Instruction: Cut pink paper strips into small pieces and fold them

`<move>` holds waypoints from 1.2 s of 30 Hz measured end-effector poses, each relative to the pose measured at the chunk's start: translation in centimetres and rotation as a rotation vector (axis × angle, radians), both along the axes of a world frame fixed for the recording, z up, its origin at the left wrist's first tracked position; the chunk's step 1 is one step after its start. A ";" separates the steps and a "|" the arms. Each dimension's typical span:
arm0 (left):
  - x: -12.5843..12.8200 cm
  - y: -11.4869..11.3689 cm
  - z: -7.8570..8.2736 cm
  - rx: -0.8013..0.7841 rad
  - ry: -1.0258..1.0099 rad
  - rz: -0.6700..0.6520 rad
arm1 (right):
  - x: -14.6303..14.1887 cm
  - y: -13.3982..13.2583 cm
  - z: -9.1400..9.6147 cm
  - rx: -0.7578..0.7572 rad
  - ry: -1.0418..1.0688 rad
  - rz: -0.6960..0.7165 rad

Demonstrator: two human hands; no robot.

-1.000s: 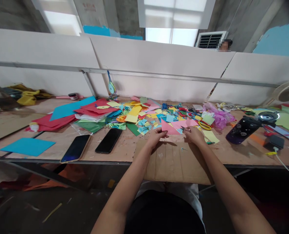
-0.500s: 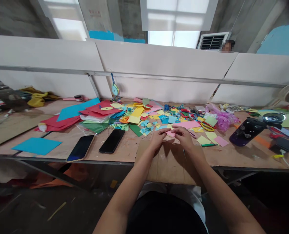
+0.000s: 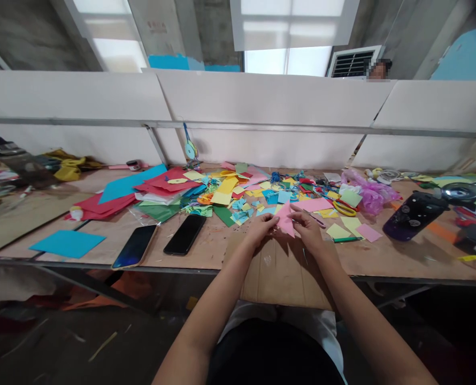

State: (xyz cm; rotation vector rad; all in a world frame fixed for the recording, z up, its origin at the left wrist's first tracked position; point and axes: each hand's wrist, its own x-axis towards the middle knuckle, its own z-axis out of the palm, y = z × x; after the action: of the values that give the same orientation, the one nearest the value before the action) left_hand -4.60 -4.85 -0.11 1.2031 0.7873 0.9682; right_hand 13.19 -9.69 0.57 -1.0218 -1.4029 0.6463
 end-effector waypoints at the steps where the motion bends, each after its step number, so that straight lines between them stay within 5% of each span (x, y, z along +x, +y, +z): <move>1: 0.0 0.1 -0.1 -0.024 -0.022 0.032 | 0.1 0.1 0.2 -0.024 0.074 -0.006; 8: 0.8 1.1 0.1 -0.035 -0.076 0.143 | 0.2 2.2 2.6 -0.349 0.241 0.059; 17: 0.3 3.4 1.8 0.165 0.123 0.027 | -0.3 5.4 2.3 -0.316 0.130 -0.004; 26: 1.8 7.2 1.3 -0.039 0.018 0.118 | 2.5 7.5 2.8 -0.239 0.100 0.018; 29: 2.6 7.7 0.0 -0.028 -0.023 0.181 | 2.2 7.3 1.3 -0.223 0.064 -0.075; 33: 2.8 7.7 -1.6 -0.018 -0.039 0.190 | 1.1 5.0 -0.6 -0.199 -0.237 -0.204; 36: 2.2 7.8 -1.8 -0.082 -0.046 0.222 | 0.8 1.0 -0.3 -0.185 -0.493 -0.085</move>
State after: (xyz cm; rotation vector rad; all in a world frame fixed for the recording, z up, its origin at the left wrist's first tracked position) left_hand -2.35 2.99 -1.87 1.0339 0.9292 1.1295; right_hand 14.03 -8.68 0.29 -1.4487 -1.7331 0.4845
